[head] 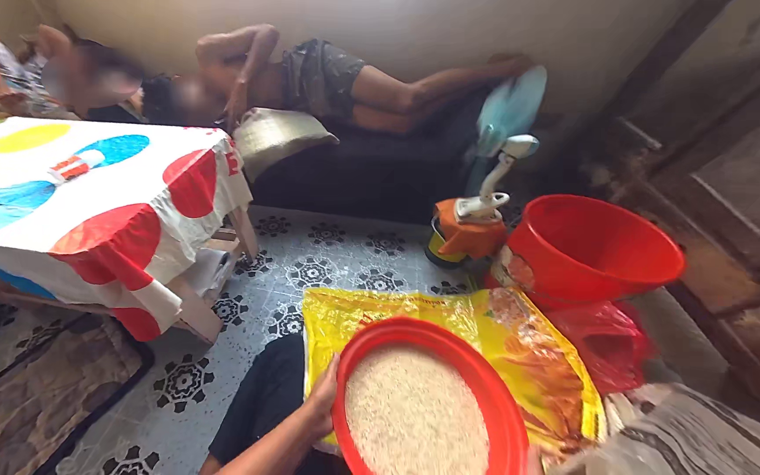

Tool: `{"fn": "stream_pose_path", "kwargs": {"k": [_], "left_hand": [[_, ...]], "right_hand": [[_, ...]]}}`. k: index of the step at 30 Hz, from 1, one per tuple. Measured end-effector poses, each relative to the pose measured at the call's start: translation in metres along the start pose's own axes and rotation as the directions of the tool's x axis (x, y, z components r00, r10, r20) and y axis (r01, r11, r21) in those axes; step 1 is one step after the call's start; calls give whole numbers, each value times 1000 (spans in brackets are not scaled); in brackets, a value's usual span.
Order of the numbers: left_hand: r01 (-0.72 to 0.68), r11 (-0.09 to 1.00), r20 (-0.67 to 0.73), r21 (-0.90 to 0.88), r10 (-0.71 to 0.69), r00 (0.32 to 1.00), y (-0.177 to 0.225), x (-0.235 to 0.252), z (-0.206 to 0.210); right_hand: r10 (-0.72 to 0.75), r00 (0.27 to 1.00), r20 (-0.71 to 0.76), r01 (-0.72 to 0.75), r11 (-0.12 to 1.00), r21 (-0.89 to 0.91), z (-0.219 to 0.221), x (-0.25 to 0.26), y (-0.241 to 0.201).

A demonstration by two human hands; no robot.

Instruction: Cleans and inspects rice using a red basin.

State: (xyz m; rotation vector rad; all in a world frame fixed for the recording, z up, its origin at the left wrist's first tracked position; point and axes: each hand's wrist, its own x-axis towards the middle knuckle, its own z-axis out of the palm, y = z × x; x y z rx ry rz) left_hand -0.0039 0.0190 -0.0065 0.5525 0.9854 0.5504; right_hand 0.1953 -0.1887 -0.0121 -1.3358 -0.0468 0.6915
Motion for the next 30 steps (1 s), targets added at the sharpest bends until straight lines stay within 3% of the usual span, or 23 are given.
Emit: {"fn": "stream_pose_path", "kwargs": {"k": [3,7,9,12,15,18,21,24,26,30], "left_hand": [[-97,995,27,18,97,995,23,-15,27],[-339,941,135,2,335,932,43,-38,40],[-367,930,138,17,362,922,38,-19,32],[-238,969,91,58,233,968,19,23,15],[-124,988,41,91,121,992,0,35,-2],[-9,999,-12,48,10,1000,-15,39,-17],[33,999,52,-38,-31,998,-20,45,-24],[-53,990,162,-129,73,984,-18,50,-21],[-87,995,148,-47,93,985,-15,51,-11],[23,985,-39,169,-16,999,-14,57,5]], "right_hand": [[-49,986,-161,48,999,-8,26,-5,-43],[-275,959,-73,278,960,42,28,-11,-66],[-298,954,-9,297,948,113,29,3,-53],[-121,991,48,113,982,154,23,33,-14],[45,998,-38,-40,989,140,16,33,13],[107,985,-132,-92,989,117,18,15,14],[-13,986,-167,13,1000,0,36,-5,-12],[-205,974,-98,195,976,-98,40,-8,-22],[-97,992,-85,97,995,-7,24,14,-6],[165,976,-140,-144,978,148,3,44,32]]}}
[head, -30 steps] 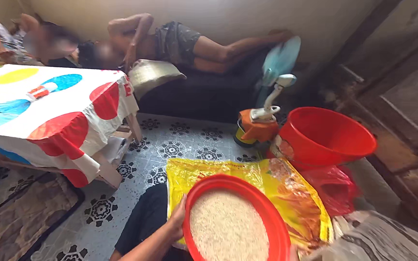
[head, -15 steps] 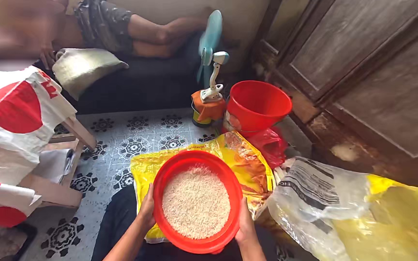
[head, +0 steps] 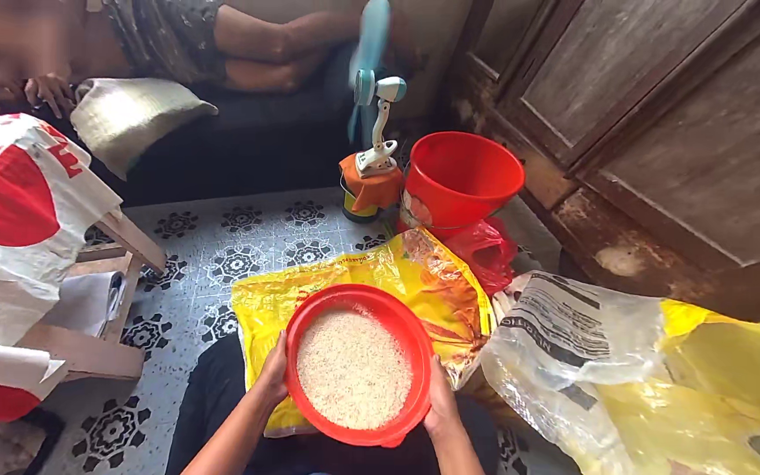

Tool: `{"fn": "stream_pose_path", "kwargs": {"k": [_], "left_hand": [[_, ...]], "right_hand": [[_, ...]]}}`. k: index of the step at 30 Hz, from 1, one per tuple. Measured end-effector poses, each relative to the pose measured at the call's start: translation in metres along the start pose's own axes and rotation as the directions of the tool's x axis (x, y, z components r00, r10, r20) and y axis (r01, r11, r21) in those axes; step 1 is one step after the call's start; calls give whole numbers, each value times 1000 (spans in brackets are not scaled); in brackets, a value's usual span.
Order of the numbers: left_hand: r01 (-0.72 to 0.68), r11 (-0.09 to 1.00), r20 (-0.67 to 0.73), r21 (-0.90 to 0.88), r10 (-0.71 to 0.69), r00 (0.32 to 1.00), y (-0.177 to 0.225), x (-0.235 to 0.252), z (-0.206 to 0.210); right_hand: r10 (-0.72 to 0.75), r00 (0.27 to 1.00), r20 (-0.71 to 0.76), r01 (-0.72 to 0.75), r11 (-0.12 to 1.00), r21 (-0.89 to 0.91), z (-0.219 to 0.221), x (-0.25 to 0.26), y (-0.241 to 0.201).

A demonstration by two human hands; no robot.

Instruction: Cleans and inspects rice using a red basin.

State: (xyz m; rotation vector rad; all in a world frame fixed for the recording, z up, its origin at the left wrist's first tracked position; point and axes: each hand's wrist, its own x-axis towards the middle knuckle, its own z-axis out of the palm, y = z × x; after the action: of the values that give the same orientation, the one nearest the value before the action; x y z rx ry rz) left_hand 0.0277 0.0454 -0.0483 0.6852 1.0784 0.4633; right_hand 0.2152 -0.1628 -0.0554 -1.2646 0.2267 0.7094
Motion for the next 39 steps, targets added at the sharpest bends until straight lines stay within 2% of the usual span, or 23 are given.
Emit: {"fn": "stream_pose_path", "kwargs": {"k": [5,7,10,14,19,22,24,28,30,32,35,39], "left_hand": [[-83,993,-83,89,90,992,1,-45,19],[-49,999,-58,-11,49,997,-4,-31,4],[61,979,-7,-197,-64,998,-14,-4,-12],[-64,994,-56,-90,59,997,-10,-34,14],[-75,991,-56,-108,70,996,-3,-7,-21],[-186,978,-65,-90,181,981,9,-20,-14],[-281,956,-51,-85,277,959,20,-34,-6],[-487,864,-10,-127,490,872,46,-70,6],[-555,821,3,-134,560,828,52,-67,10],[-511,856,20,-76,513,858,46,-43,9],[-312,948,-27,-67,311,950,33,-17,6],[-146,988,-108,-46,140,984,-1,-20,-21]], "right_hand": [[70,996,53,-76,990,116,-23,-2,16],[26,999,46,-29,996,80,-8,-14,2],[-79,994,70,84,994,-68,18,-24,-22],[-17,999,44,17,1000,-15,-2,-5,-24],[-106,990,90,111,992,-58,21,-15,2],[-86,990,109,86,996,2,21,-12,4],[-134,985,104,131,991,42,28,-21,-10],[-360,914,186,349,933,88,40,-50,-48],[-423,879,220,417,906,75,44,-42,-57],[-365,903,227,369,929,27,45,-19,-50],[-167,978,126,174,984,-42,46,-1,-28],[-4,997,75,6,1000,-29,20,-7,18]]}}
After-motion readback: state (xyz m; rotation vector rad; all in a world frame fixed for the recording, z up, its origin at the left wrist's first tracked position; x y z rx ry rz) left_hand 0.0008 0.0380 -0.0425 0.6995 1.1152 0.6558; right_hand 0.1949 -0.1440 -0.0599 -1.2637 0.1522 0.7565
